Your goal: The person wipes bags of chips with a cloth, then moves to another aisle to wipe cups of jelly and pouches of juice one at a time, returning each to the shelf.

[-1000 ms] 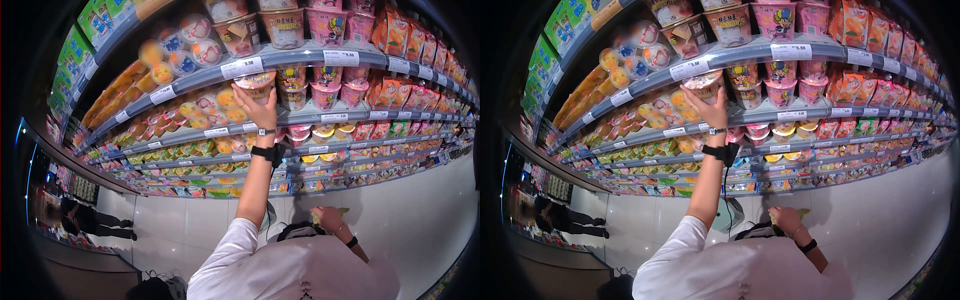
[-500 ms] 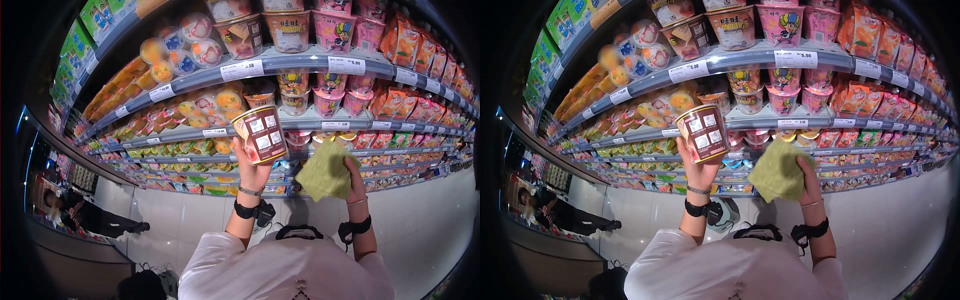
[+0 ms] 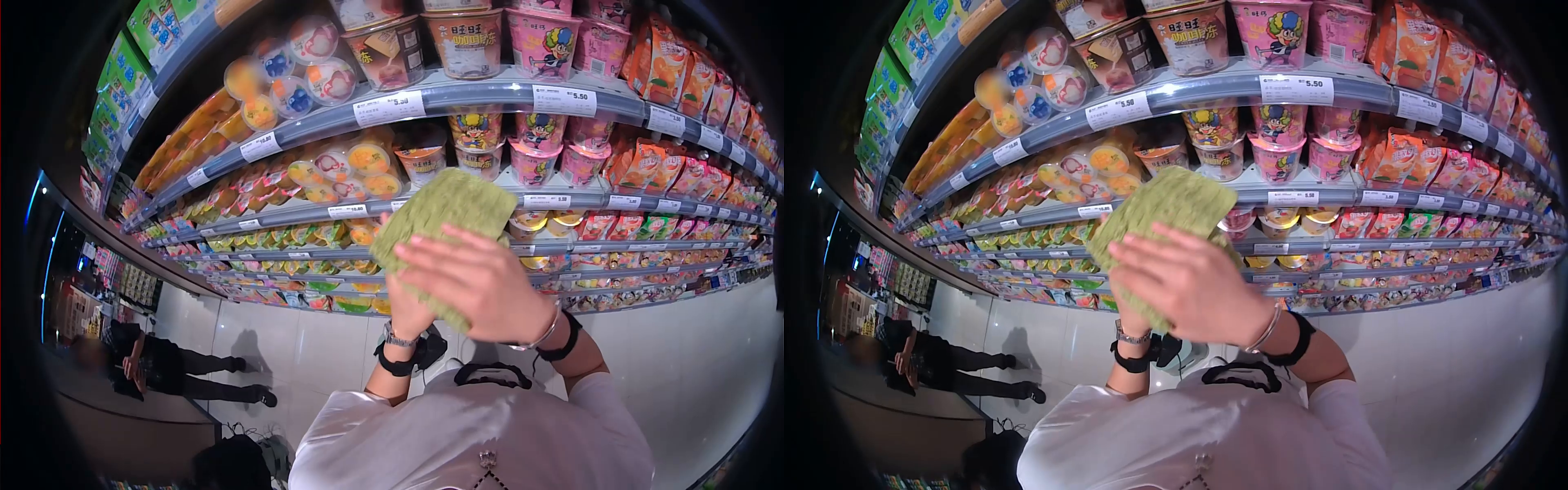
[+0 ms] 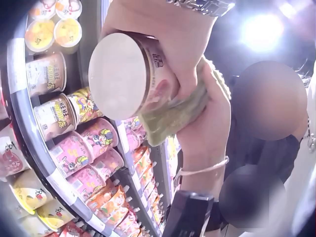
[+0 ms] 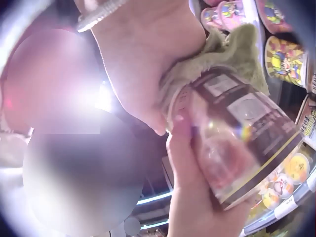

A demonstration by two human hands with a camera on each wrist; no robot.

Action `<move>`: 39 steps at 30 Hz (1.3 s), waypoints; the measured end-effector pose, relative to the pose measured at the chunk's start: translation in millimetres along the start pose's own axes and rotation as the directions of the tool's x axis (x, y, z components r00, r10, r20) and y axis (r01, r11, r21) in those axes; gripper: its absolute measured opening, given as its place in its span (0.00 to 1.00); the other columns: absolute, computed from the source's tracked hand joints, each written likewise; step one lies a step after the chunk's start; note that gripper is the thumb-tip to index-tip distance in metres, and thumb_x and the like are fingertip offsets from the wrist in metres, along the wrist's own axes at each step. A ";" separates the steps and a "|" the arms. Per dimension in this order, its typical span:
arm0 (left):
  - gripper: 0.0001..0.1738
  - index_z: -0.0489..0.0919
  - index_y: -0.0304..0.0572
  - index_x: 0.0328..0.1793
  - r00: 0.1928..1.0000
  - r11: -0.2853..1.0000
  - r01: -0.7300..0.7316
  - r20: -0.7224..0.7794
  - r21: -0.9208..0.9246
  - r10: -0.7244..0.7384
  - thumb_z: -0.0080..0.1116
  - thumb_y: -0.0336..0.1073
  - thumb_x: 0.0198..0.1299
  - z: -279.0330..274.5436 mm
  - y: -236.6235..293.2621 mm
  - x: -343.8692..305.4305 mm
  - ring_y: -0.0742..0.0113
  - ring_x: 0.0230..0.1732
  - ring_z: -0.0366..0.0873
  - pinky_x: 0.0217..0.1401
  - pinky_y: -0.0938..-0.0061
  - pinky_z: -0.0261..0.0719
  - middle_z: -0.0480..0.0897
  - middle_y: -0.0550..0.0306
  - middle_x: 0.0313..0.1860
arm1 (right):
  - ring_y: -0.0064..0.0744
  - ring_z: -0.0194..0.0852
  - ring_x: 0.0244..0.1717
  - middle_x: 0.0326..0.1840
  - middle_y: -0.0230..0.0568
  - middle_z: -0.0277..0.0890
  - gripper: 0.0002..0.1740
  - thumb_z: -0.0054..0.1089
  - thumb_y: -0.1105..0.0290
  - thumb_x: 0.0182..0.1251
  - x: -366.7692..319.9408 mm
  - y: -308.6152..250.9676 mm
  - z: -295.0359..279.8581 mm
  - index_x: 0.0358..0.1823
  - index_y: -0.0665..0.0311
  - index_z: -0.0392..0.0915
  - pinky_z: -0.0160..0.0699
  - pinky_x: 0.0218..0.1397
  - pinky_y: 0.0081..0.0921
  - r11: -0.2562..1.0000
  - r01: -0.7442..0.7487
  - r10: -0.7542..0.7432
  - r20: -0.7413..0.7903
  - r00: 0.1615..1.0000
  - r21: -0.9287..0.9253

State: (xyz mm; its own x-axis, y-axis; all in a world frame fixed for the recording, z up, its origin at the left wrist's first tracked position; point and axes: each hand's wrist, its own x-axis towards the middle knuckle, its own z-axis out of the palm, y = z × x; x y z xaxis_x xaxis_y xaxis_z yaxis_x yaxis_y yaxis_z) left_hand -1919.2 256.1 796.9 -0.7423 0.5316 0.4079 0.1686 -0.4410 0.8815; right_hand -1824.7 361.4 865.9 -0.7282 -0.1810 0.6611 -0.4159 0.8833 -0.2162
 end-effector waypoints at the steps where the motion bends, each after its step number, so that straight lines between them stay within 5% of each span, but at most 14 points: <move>1: 0.72 0.39 0.31 0.75 0.977 0.980 0.071 -0.183 -0.186 -0.106 0.77 0.54 0.32 9.5 12.0 -1.5 0.56 0.67 0.63 0.68 0.65 0.61 0.61 0.43 0.68 | 0.33 0.67 0.64 0.62 0.37 0.70 0.19 0.58 0.70 0.52 -4.0 -3.7 0.5 0.49 0.59 0.76 0.61 0.68 0.44 0.997 0.068 -0.068 -0.002 0.998 0.030; 2: 0.72 0.39 0.31 0.75 0.977 0.980 0.081 -0.181 -0.183 -0.115 0.77 0.54 0.32 -2.0 6.3 -5.7 0.56 0.67 0.63 0.68 0.65 0.61 0.61 0.43 0.68 | 0.31 0.69 0.62 0.62 0.36 0.71 0.20 0.58 0.73 0.51 -7.2 -7.2 2.2 0.50 0.59 0.76 0.63 0.67 0.42 0.989 0.131 -0.131 -0.009 0.991 0.066; 3: 0.71 0.41 0.30 0.75 0.989 0.945 -0.119 -0.051 0.305 0.141 0.78 0.51 0.32 -22.8 -3.9 -10.0 0.55 0.67 0.63 0.67 0.65 0.61 0.61 0.42 0.68 | 0.31 0.71 0.60 0.59 0.34 0.73 0.21 0.57 0.72 0.54 -13.5 6.6 -6.7 0.53 0.59 0.75 0.67 0.65 0.39 0.954 0.168 -0.171 -0.011 0.985 0.250; 4: 0.70 0.42 0.30 0.75 0.934 0.649 -0.345 0.182 0.678 0.306 0.78 0.49 0.32 -34.3 -9.4 -13.8 0.54 0.67 0.63 0.67 0.65 0.62 0.60 0.41 0.69 | 0.31 0.71 0.60 0.59 0.34 0.73 0.21 0.57 0.72 0.54 -20.6 20.6 -12.7 0.53 0.59 0.75 0.67 0.65 0.39 0.955 0.163 -0.165 -0.011 0.986 0.247; 5: 0.68 0.45 0.29 0.74 0.968 0.926 -0.250 0.052 0.283 0.245 0.78 0.46 0.31 -24.3 0.2 -17.9 0.54 0.66 0.65 0.66 0.65 0.63 0.63 0.40 0.67 | 0.33 0.71 0.60 0.58 0.36 0.74 0.17 0.55 0.70 0.59 -28.4 35.9 -17.0 0.51 0.59 0.76 0.66 0.66 0.40 0.958 0.034 -0.047 0.037 0.998 0.286; 10: 0.61 0.52 0.29 0.71 0.991 0.927 -0.088 0.129 0.365 0.043 0.77 0.44 0.32 -14.0 -12.2 -16.1 0.52 0.63 0.67 0.64 0.64 0.65 0.65 0.39 0.64 | 0.36 0.71 0.60 0.56 0.38 0.76 0.13 0.55 0.67 0.63 -9.4 43.6 1.2 0.48 0.61 0.76 0.64 0.66 0.42 0.943 -0.081 0.082 0.011 0.997 0.323; 12: 0.58 0.55 0.31 0.70 0.964 0.864 0.138 0.135 0.484 -0.230 0.76 0.43 0.33 -20.7 -21.6 -15.1 0.52 0.61 0.68 0.63 0.65 0.66 0.66 0.40 0.63 | 0.37 0.71 0.60 0.55 0.37 0.77 0.12 0.55 0.67 0.63 -6.6 37.5 6.9 0.46 0.63 0.76 0.62 0.67 0.43 0.932 -0.067 0.032 0.103 0.994 0.356; 13: 0.60 0.52 0.34 0.73 0.938 0.618 -0.341 0.298 0.709 0.177 0.75 0.41 0.34 -24.1 -27.9 -6.9 0.54 0.59 0.70 0.61 0.65 0.68 0.67 0.40 0.62 | 0.38 0.73 0.59 0.54 0.43 0.77 0.13 0.52 0.65 0.65 -9.3 39.7 5.3 0.43 0.67 0.76 0.62 0.68 0.40 0.895 -0.046 0.001 0.102 0.995 0.444; 16: 0.63 0.47 0.34 0.75 0.999 0.923 0.022 0.017 0.383 -0.030 0.75 0.40 0.34 -16.4 -23.6 -7.8 0.54 0.61 0.69 0.62 0.65 0.67 0.66 0.40 0.63 | 0.40 0.76 0.53 0.50 0.46 0.78 0.15 0.50 0.66 0.67 -54.1 82.4 1.8 0.49 0.68 0.74 0.68 0.62 0.32 0.631 -0.189 0.126 0.141 0.982 0.753; 17: 0.65 0.42 0.36 0.76 0.996 0.921 0.089 -0.006 0.379 -0.094 0.75 0.37 0.35 -20.3 -26.8 -6.0 0.55 0.63 0.65 0.65 0.66 0.64 0.63 0.41 0.66 | 0.37 0.76 0.48 0.45 0.45 0.79 0.14 0.49 0.66 0.68 -67.2 86.6 -2.6 0.46 0.69 0.75 0.69 0.57 0.30 0.704 -0.305 0.321 0.096 0.942 0.641; 20: 0.64 0.40 0.38 0.76 0.994 0.946 0.023 -0.109 0.323 0.014 0.74 0.32 0.37 -20.0 -33.2 0.8 0.57 0.64 0.63 0.67 0.67 0.62 0.59 0.43 0.68 | 0.29 0.73 0.35 0.32 0.38 0.76 0.15 0.48 0.63 0.69 -115.3 99.0 19.4 0.37 0.70 0.76 0.70 0.44 0.25 0.717 -0.458 0.623 -0.190 0.758 0.525; 24: 0.61 0.44 0.43 0.75 0.918 0.964 -0.123 -0.343 0.234 0.200 0.72 0.29 0.35 5.8 -29.4 8.3 0.58 0.67 0.59 0.70 0.65 0.58 0.57 0.48 0.68 | 0.23 0.72 0.36 0.33 0.36 0.76 0.16 0.49 0.62 0.69 -174.6 79.4 57.4 0.34 0.69 0.77 0.69 0.42 0.22 0.417 -0.484 0.846 -0.134 0.516 0.770; 32: 0.61 0.44 0.38 0.75 0.817 0.823 -0.292 -0.321 0.487 0.479 0.74 0.26 0.37 28.7 -40.3 78.2 0.58 0.69 0.57 0.69 0.67 0.58 0.55 0.44 0.71 | 0.29 0.75 0.38 0.33 0.39 0.78 0.09 0.47 0.72 0.65 -196.7 75.1 26.6 0.35 0.69 0.77 0.70 0.46 0.24 0.496 -0.563 0.806 -0.109 0.582 0.661; 39: 0.60 0.45 0.32 0.74 0.841 0.867 -0.210 -0.369 0.452 0.396 0.74 0.29 0.38 50.4 -48.3 110.9 0.57 0.68 0.58 0.70 0.67 0.56 0.60 0.41 0.68 | 0.30 0.75 0.39 0.35 0.41 0.78 0.10 0.49 0.70 0.67 -209.0 109.8 6.9 0.37 0.69 0.77 0.69 0.48 0.24 0.548 -0.579 0.774 -0.103 0.625 0.604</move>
State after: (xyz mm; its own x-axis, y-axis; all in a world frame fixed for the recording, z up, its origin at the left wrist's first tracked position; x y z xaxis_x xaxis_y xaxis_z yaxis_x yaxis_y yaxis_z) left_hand -1977.0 372.8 811.6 -0.7966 0.0056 0.6045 0.5952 -0.1678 0.7859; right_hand -1721.9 493.2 699.1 -0.7209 0.6148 0.3199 -0.1352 0.3280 -0.9350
